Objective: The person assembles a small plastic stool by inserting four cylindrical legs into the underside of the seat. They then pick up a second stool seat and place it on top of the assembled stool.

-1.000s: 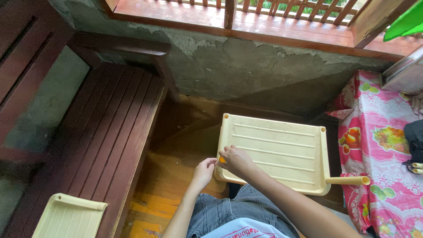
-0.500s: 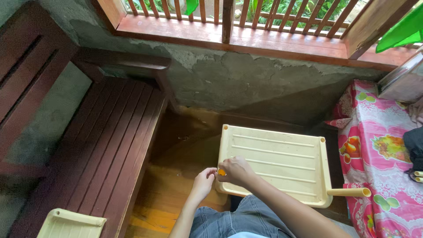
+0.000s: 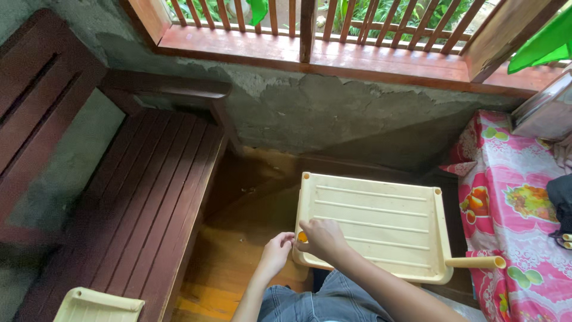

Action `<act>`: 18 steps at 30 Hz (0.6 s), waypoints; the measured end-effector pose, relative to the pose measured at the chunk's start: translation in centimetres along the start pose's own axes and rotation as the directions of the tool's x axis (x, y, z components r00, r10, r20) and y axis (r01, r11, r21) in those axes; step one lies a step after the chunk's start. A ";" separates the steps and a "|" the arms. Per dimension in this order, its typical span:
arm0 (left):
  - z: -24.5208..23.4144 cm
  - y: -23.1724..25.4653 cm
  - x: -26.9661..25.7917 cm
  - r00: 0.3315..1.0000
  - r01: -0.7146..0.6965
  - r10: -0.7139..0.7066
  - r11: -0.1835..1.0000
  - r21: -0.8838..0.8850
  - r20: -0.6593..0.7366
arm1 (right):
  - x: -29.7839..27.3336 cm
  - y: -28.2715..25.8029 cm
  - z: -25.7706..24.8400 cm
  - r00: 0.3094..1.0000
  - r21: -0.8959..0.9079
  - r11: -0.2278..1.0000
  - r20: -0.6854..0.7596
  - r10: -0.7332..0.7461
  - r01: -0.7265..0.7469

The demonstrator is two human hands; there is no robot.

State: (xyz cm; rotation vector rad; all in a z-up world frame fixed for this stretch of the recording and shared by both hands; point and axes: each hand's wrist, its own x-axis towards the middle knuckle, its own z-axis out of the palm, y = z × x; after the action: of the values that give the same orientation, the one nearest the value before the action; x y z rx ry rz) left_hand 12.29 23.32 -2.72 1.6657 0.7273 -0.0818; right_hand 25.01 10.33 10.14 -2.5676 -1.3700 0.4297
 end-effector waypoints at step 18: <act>-0.1 2.2 -0.8 0.997 -0.053 0.049 0.997 0.062 0.063 | 0.6 -0.6 2.9 0.998 -0.024 0.998 -0.028 0.061 -0.061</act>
State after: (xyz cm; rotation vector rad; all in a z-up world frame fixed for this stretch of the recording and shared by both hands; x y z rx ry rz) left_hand 12.74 23.01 -0.42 1.7337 0.6407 -0.1207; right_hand 23.91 11.24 7.51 -2.6307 -1.2987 0.3880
